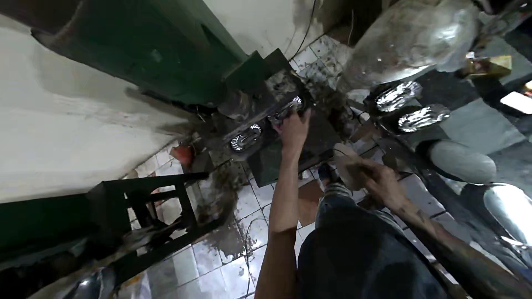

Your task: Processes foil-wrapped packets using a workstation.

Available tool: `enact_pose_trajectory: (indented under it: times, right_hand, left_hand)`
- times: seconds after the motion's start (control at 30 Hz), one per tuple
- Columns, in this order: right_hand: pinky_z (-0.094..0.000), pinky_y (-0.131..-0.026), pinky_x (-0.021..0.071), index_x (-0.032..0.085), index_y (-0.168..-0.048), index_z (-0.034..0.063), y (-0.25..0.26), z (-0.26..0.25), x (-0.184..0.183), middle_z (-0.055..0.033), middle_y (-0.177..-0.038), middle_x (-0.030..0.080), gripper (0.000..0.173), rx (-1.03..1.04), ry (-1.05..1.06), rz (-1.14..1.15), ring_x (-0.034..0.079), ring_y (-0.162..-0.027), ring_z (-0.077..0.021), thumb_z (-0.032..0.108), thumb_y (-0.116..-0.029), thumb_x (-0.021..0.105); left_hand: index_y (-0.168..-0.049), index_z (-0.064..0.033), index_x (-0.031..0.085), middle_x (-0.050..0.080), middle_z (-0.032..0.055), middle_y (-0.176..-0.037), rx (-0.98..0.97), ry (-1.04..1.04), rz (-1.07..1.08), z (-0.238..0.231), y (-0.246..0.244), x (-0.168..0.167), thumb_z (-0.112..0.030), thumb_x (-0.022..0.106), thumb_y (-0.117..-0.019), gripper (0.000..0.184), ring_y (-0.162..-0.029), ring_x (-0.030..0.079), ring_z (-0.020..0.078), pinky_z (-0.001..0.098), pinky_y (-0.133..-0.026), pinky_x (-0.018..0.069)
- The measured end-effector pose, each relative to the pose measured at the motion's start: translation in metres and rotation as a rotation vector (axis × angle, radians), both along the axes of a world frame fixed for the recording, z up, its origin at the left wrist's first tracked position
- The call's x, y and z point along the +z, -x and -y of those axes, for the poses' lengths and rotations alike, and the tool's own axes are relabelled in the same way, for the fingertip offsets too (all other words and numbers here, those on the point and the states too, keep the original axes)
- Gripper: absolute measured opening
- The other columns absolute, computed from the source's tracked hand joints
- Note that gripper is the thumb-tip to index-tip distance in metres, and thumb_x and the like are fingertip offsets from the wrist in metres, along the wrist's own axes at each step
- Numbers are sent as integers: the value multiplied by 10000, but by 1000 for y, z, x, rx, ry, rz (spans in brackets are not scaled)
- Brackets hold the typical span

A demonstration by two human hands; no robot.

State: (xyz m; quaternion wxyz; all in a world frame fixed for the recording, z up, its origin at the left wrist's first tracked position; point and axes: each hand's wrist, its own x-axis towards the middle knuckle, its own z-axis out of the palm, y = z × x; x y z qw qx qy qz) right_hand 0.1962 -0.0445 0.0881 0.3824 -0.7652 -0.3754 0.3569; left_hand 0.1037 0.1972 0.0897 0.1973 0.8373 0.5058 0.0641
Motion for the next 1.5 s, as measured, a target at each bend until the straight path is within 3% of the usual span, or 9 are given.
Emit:
enact_pose_trajectory:
  times: [0.07,0.17,0.3,0.4,0.7,0.9,1.13,1.33,1.5]
  right_hand:
    - [-507,-764,589,711,-1275,52,15,-34,3,-177,-972,754,313,99,-41,173,729,-820,-309,123,-1008,563]
    - [-532,-682,615,742,-1229,114,35,-89,-2,-218,-1073,746,349,344,-317,684,752,-878,-403,-5,-919,636]
    - [-553,-935,572,662,-1343,166,15,-183,-23,-293,-1291,637,425,672,-433,980,655,-1153,-481,-12,-959,622]
    - [-571,-1056,498,639,-1369,156,22,-234,-37,-301,-1335,608,436,701,-196,987,599,-1242,-502,-37,-986,564]
    - [-579,-968,521,559,-1459,149,52,-256,-14,-332,-1301,604,472,824,68,863,608,-1189,-519,-14,-1017,538]
    - [-611,-1170,348,393,-1581,89,76,-246,-12,-380,-1500,433,561,724,122,792,422,-1406,-548,7,-1035,494]
    - [-731,-1181,171,450,-1494,-68,201,-279,-10,-445,-1453,425,464,796,146,646,383,-1399,-589,84,-1057,489]
    - [-748,-1095,297,564,-1377,-74,196,-278,-7,-380,-1353,548,400,836,154,616,481,-1306,-567,116,-1025,580]
    - [-617,-1020,458,650,-1193,-105,101,-258,99,-286,-1307,614,316,1193,420,598,581,-1254,-439,156,-1042,561]
  left_hand:
    - [-1387,-108,605,621,191,-1346,-51,-182,-32,-4,45,-30,-404,571,-1046,453,-1270,567,428,749,-1130,236]
    - [-1225,-110,718,721,191,-1157,-23,63,-159,-7,104,34,-288,569,-1060,286,-1123,659,420,733,-1053,357]
    - [-1079,-63,764,527,143,-1475,-98,137,-129,-46,183,-10,-169,660,-996,171,-1376,473,367,680,-1165,253]
    - [-1084,-52,766,590,149,-1418,-46,-100,68,-24,201,-21,-201,626,-1013,217,-1285,577,359,650,-1109,377]
    - [-1029,-125,796,389,143,-1622,-245,-13,-56,-54,209,-44,-282,709,-958,193,-1514,311,392,722,-1201,115]
    - [-1074,-11,742,715,177,-1158,-126,-83,32,-3,214,4,-196,597,-1001,246,-1110,673,353,603,-1056,439]
    - [-1280,-41,659,751,102,-1007,-17,773,153,148,208,-60,-271,663,-989,371,-914,732,208,440,-888,596]
    - [-1201,-37,735,638,184,-1340,-390,960,190,165,212,-81,-226,694,-944,321,-1305,556,321,511,-1140,405]
    - [-1306,57,596,665,179,-1237,-317,1248,400,174,205,-102,-89,684,-936,408,-1131,645,203,390,-1025,523]
